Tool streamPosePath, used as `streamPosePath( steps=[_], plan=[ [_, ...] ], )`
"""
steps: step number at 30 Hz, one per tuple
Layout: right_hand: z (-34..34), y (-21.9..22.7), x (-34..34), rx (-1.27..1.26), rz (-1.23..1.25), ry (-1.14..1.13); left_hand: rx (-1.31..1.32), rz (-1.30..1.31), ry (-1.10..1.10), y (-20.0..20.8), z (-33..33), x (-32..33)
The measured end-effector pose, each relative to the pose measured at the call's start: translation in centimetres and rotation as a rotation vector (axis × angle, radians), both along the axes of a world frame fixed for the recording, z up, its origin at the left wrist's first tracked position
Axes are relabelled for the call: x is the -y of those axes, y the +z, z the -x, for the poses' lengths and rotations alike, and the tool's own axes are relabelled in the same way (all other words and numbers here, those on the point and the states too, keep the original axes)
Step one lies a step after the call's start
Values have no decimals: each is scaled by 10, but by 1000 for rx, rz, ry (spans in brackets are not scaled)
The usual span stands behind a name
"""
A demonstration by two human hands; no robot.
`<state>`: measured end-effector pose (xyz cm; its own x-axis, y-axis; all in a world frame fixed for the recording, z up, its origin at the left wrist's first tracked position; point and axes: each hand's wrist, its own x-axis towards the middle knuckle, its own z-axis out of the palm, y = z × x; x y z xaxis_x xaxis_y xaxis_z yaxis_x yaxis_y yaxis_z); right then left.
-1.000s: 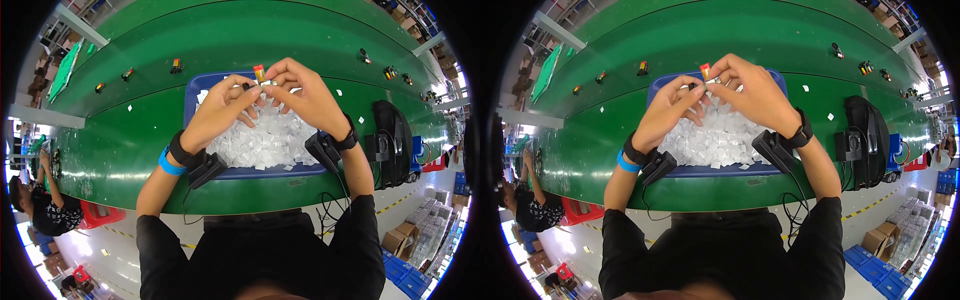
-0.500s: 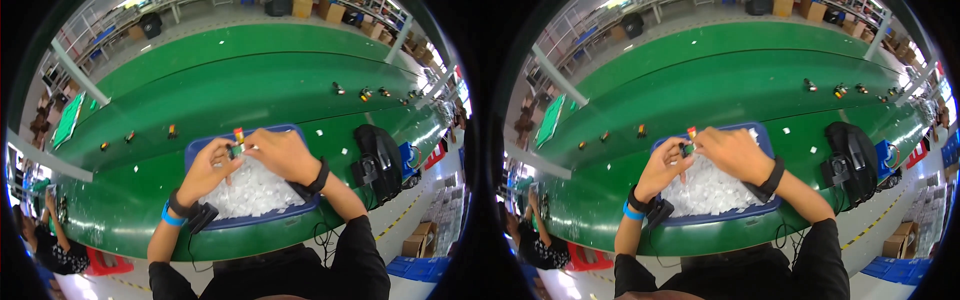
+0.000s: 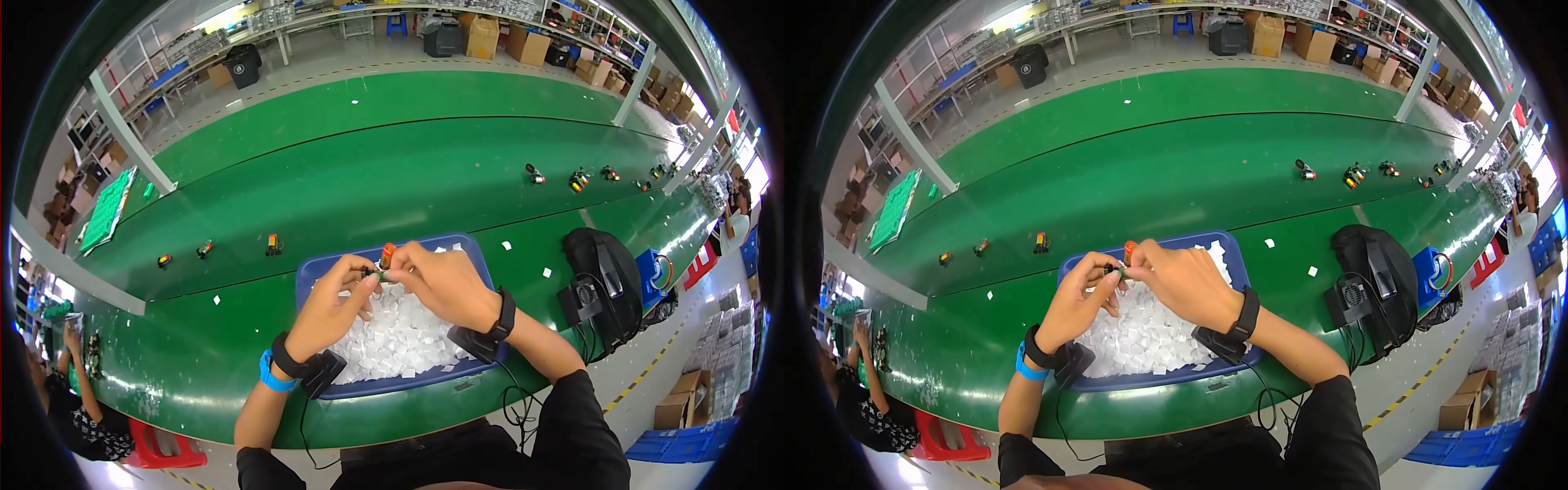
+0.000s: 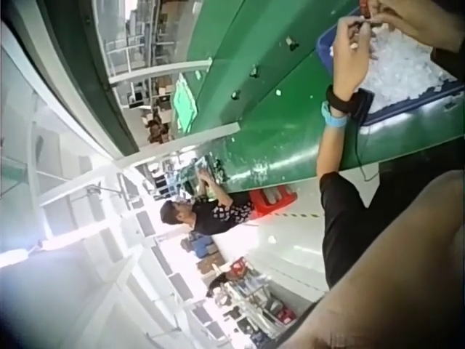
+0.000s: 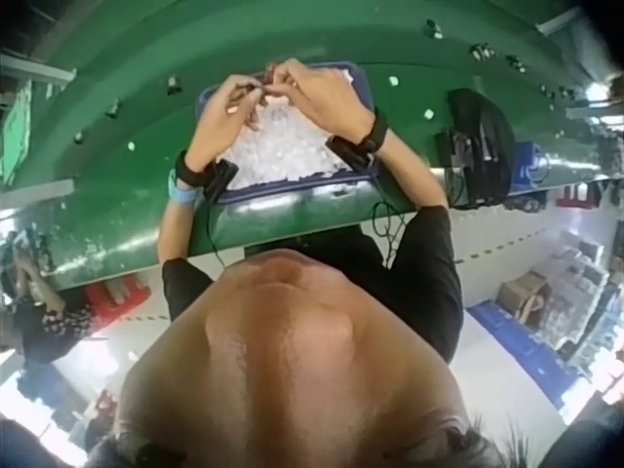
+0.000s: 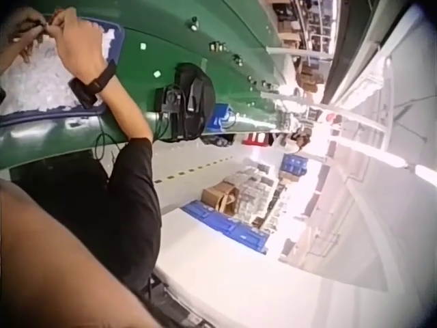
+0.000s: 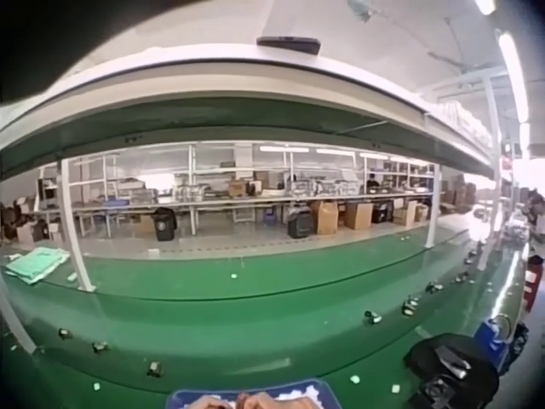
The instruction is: Assembling small electronic components including batteries and wires at a factory workstation.
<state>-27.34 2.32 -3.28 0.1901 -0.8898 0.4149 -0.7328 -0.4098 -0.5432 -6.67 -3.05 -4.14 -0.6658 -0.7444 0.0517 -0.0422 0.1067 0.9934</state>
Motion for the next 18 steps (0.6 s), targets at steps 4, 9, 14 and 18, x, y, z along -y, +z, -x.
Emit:
streamPosePath(
  steps=[4, 9, 14, 18],
  plan=[
    [9, 4, 5, 157, -126, -95, 39, 67, 67, 5, -2, 4],
    [14, 12, 8, 159, -88, -41, -39, -20, 76, 14, -3, 0],
    [0, 17, -7, 563, -184, 186, -3, 35, 59, 23, 0, -16],
    [7, 22, -6, 432, -350, 270, 83, 128, 81, 19, -2, -15]
  ],
)
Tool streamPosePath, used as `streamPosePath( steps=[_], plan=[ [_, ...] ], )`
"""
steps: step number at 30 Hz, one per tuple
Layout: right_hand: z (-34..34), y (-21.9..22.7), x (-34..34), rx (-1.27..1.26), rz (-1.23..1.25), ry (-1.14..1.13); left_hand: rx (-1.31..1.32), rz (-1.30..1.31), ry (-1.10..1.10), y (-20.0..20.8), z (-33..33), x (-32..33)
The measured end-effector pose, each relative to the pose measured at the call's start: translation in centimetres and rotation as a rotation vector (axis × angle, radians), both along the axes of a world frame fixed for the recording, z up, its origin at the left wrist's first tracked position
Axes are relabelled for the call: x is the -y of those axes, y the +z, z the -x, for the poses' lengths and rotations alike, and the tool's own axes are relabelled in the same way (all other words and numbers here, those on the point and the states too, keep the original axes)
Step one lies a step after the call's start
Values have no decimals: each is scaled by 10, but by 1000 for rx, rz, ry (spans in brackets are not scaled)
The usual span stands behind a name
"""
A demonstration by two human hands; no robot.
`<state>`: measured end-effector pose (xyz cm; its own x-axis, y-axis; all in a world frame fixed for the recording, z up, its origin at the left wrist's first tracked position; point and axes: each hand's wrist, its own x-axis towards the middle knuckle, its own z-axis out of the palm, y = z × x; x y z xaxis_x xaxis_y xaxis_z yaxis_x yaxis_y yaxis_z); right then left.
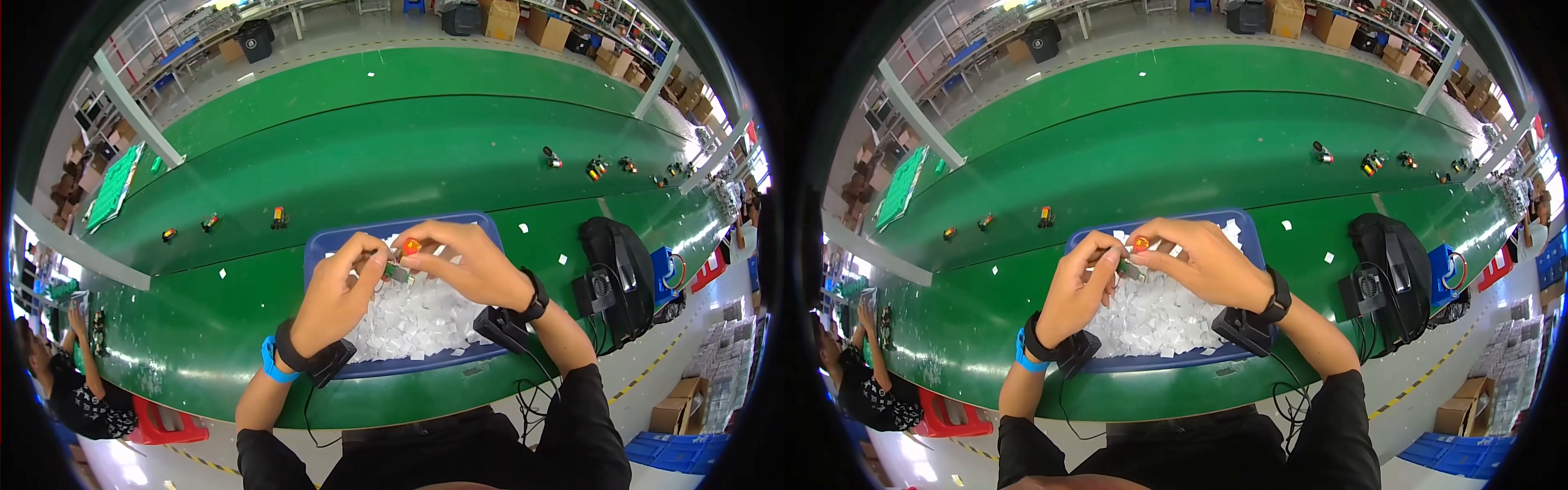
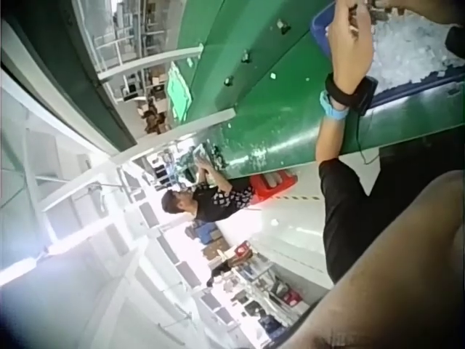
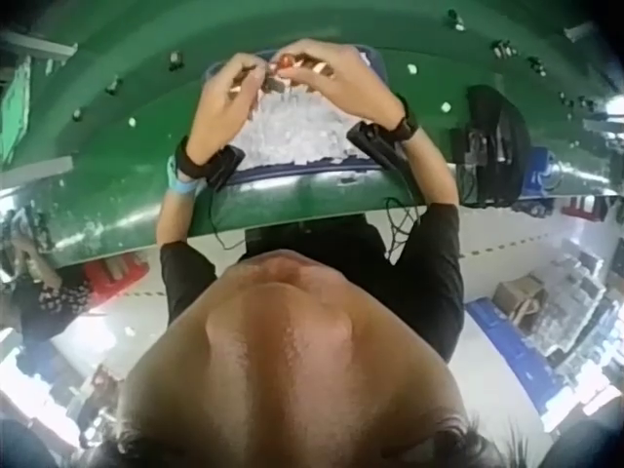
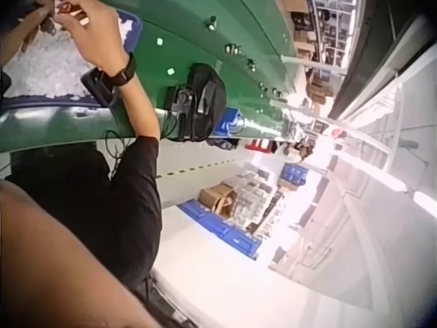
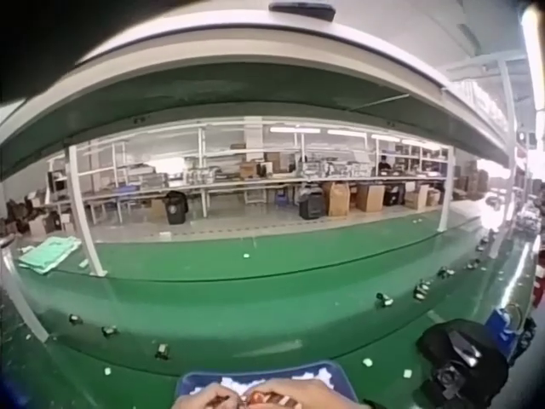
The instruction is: Assembling small electronic components including batteries and wires at a factory workstation.
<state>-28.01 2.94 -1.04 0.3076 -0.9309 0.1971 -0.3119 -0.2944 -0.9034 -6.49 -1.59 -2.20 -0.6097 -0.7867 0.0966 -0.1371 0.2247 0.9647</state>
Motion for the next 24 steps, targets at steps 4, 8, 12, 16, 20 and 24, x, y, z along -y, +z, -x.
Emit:
streamPosePath(
  steps=[4, 8, 12, 16, 20, 24],
  plan=[
    [-3, 5, -2, -101, 171, 8, 23, -121, -39, -6, -7, 4],
    [-4, 9, 1, -180, 292, -62, -85, -277, -44, -3, -7, 10],
    [0, 11, -1, -27, -57, -2, -44, -51, 49, -3, 0, 2],
    [-1, -3, 1, 4, -130, -100, 80, 182, 13, -2, 2, 0],
    [-2, -6, 0, 82, 34, -162, 67, 49, -61, -3, 1, 1],
    [-1, -6, 2, 105, 165, -152, -44, -126, -82, 1, 0, 3]
  ],
)
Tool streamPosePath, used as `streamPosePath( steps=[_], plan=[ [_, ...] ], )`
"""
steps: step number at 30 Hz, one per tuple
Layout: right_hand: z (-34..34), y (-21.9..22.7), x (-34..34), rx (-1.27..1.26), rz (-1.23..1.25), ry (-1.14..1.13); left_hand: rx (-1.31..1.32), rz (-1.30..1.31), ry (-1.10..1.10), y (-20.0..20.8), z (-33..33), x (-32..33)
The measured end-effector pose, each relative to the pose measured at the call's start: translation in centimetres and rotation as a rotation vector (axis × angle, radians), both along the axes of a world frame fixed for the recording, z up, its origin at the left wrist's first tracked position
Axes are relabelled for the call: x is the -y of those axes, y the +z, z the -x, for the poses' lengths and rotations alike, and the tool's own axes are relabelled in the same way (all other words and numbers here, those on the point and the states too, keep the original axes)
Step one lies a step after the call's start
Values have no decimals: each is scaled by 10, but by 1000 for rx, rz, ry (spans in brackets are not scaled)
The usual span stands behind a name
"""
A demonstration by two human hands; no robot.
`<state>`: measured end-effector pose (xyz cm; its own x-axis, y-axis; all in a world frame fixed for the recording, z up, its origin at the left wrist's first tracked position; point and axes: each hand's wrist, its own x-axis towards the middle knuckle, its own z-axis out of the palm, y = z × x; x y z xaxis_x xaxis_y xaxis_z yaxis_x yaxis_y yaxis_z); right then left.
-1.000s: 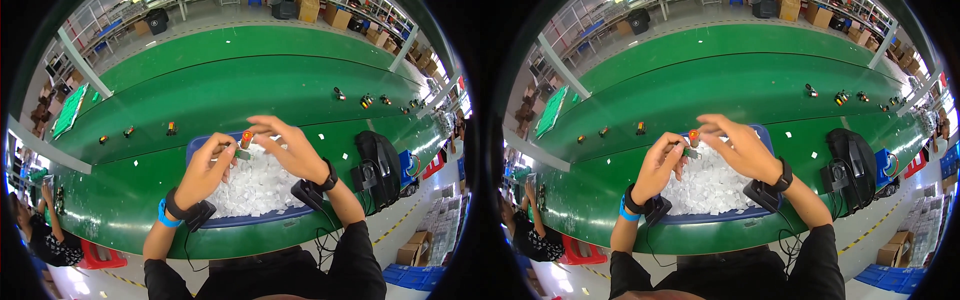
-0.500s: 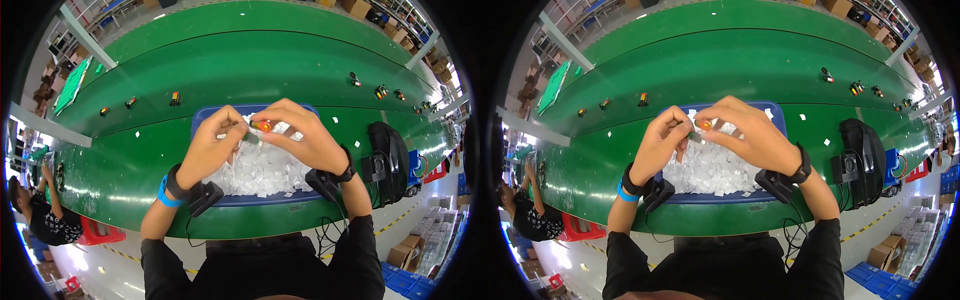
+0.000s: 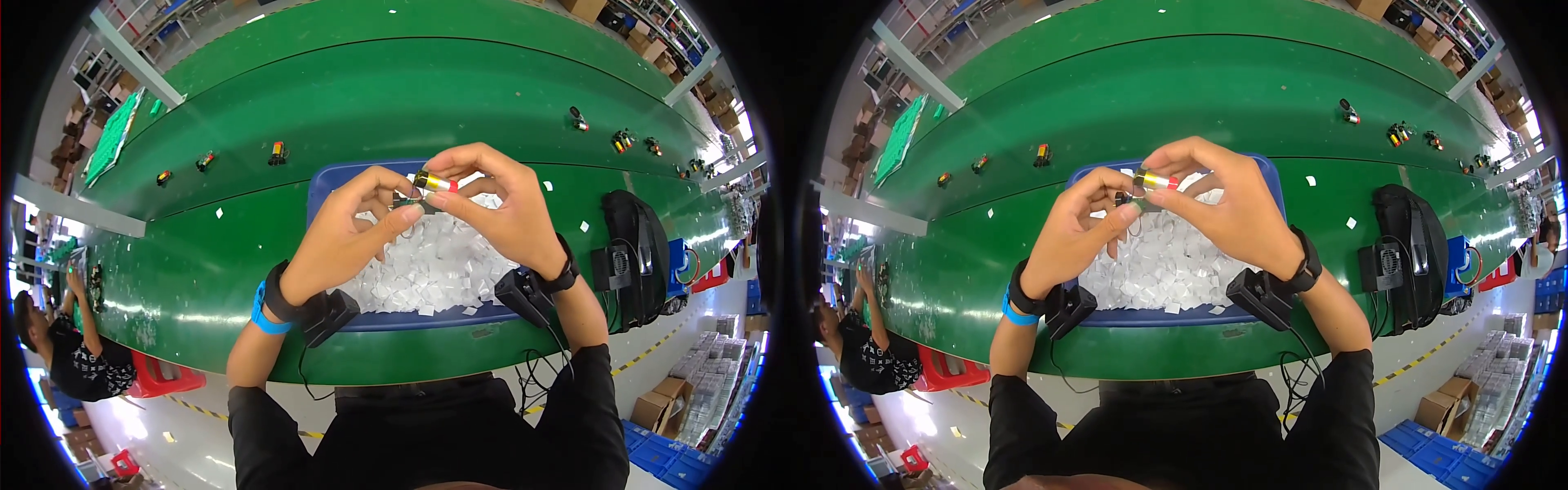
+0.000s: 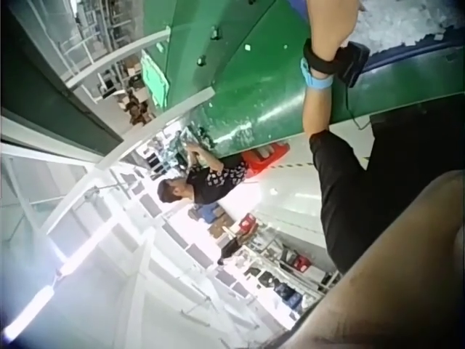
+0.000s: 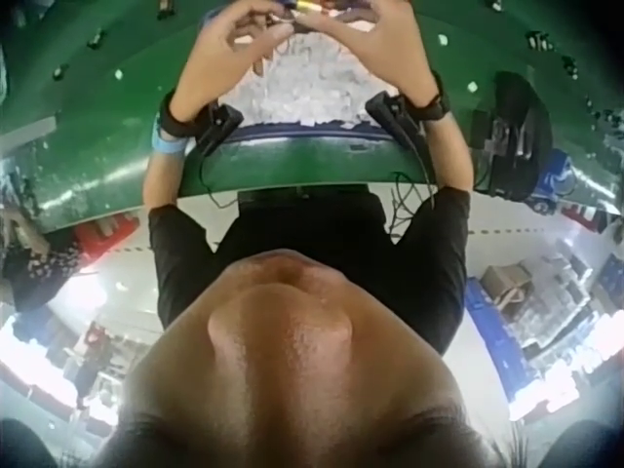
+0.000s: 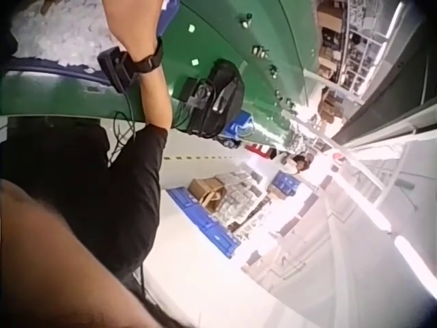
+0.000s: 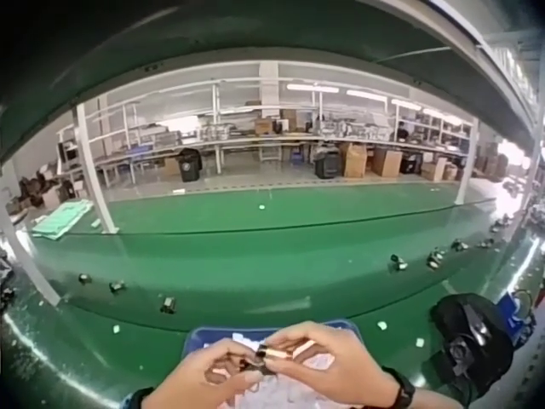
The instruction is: Assembling small electronic components including batteries and wires at a factory workstation.
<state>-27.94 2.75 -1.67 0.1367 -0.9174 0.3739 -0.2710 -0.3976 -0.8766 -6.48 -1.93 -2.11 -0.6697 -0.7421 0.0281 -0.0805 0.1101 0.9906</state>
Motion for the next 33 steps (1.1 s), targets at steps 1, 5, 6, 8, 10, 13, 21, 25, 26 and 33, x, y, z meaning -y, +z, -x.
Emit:
streamPosePath(
  steps=[1, 5, 6, 8, 10, 13, 21, 25, 26, 33],
  plan=[
    [0, 0, 0, 1, -1, -2, -27, -49, -4, 1, -1, 0],
    [-2, 0, -1, 1, -40, -41, -70, -48, -14, -1, -1, 1],
    [-2, 0, -1, -1, -14, -39, -77, -21, -17, -2, -1, 1],
    [0, 0, -1, -7, 41, -33, -98, -87, -43, -2, -1, 5],
    [1, 1, -1, -12, 30, -21, -137, -216, -98, -2, -2, 8],
    [1, 4, -1, -18, 14, -3, -112, -270, -162, -1, -7, 10],
    [4, 4, -3, -11, -22, 21, -186, -540, -303, -1, -7, 17],
    [5, 6, -6, -80, -69, 50, -160, -580, -348, -5, -6, 15],
    [5, 6, -6, -75, -68, 51, -149, -588, -356, -6, -6, 14],
    [0, 4, -9, -30, -30, 69, -24, -417, -283, -2, -1, 10]
  ],
)
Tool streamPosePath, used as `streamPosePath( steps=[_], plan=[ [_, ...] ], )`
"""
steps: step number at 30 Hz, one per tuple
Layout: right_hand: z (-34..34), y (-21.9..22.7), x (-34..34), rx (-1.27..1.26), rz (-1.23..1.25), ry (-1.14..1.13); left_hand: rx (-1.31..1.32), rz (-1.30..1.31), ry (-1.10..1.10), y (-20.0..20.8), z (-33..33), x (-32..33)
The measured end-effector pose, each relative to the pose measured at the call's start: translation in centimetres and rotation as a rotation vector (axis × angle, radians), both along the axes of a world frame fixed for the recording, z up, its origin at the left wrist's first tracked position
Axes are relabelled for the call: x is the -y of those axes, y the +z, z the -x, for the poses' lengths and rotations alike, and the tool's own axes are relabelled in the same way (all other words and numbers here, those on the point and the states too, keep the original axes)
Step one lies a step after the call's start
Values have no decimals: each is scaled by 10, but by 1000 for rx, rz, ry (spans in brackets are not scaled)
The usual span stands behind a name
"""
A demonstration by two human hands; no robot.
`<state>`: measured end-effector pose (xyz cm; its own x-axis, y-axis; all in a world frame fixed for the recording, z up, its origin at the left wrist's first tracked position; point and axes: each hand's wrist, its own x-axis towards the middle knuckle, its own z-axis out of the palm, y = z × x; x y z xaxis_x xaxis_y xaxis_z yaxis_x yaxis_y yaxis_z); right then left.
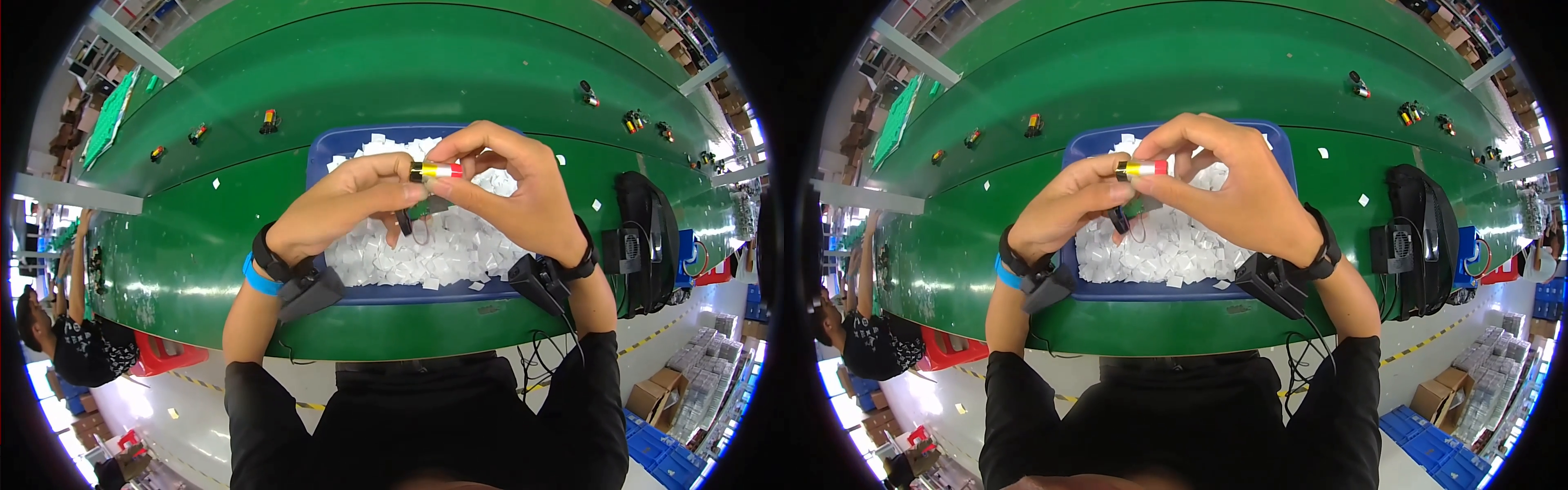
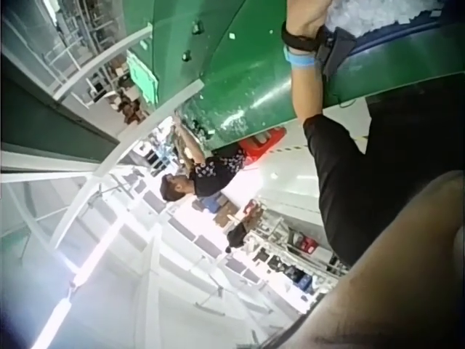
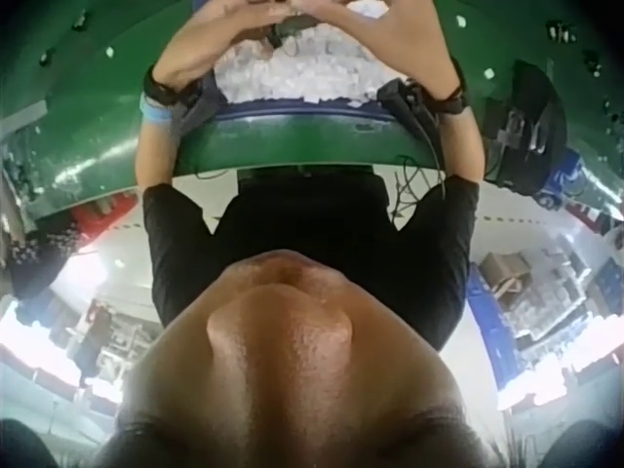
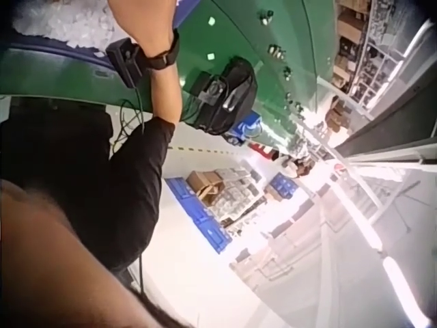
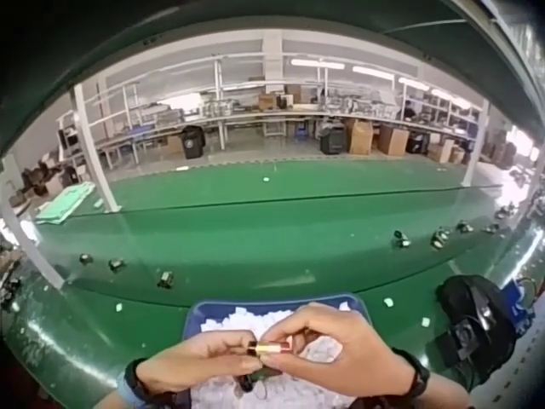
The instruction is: Assembling small electronic components including batteries and wires at a factory workstation.
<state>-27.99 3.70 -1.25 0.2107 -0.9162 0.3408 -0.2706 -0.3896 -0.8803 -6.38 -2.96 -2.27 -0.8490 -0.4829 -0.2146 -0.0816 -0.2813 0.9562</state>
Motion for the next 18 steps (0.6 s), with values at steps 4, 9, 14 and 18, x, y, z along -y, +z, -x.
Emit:
streamPosePath(
  steps=[4, 9, 14, 18],
  plan=[
    [2, -2, 2, -93, 62, -23, 55, 217, 151, 4, 5, -15],
    [7, 1, 5, -37, 70, -4, -26, 221, 182, 5, 5, -16],
    [18, 6, 6, -114, 126, 88, -152, -21, 106, -1, 1, -6],
    [18, 12, 6, -169, 198, 173, -210, -241, 99, -3, 0, -4]
  ],
)
